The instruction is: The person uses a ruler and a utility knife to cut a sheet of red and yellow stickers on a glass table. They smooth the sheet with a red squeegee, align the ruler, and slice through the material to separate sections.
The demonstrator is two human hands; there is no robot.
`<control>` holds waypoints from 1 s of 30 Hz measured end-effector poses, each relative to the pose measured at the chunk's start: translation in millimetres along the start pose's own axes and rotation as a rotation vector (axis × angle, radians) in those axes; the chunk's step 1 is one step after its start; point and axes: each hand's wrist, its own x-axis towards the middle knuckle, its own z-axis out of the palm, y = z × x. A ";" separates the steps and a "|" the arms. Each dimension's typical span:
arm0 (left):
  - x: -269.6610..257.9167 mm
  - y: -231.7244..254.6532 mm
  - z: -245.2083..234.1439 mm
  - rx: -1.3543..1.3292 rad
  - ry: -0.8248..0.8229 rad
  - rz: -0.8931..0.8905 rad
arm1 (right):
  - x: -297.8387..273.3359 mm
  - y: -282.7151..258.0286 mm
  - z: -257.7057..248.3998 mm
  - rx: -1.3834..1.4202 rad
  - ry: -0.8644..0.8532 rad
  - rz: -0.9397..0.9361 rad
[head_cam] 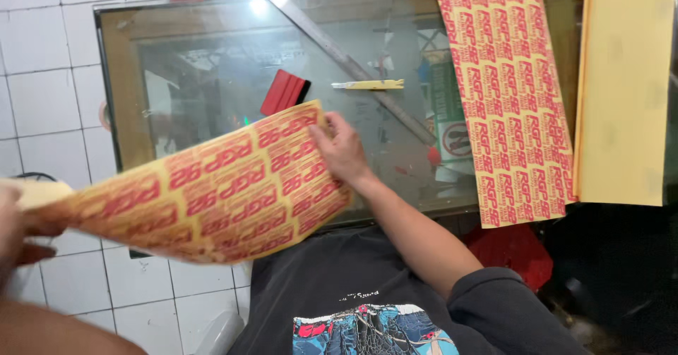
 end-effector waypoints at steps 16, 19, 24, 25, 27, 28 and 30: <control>78.2 -6.8 361.0 -0.124 0.262 0.327 | 7.9 118.7 -92.0 -0.864 0.426 -0.171; 86.0 -12.6 386.0 -0.124 0.336 0.352 | 39.1 54.6 -82.2 -1.029 0.272 -0.324; 84.7 -7.5 386.8 -0.102 0.332 0.334 | 116.9 142.6 -110.4 -1.291 0.165 -0.511; 83.5 -5.0 384.9 -0.094 0.325 0.329 | 125.4 156.5 -116.5 -1.309 0.165 -0.513; 85.7 -3.3 386.3 -0.091 0.311 0.311 | 128.1 160.0 -120.7 -1.306 0.230 -0.503; 85.0 -2.1 387.7 -0.083 0.296 0.298 | 128.7 162.4 -123.2 -1.300 0.300 -0.486; 87.0 -2.2 393.1 -0.092 0.320 0.293 | 133.1 171.2 -135.9 -1.331 0.353 -0.482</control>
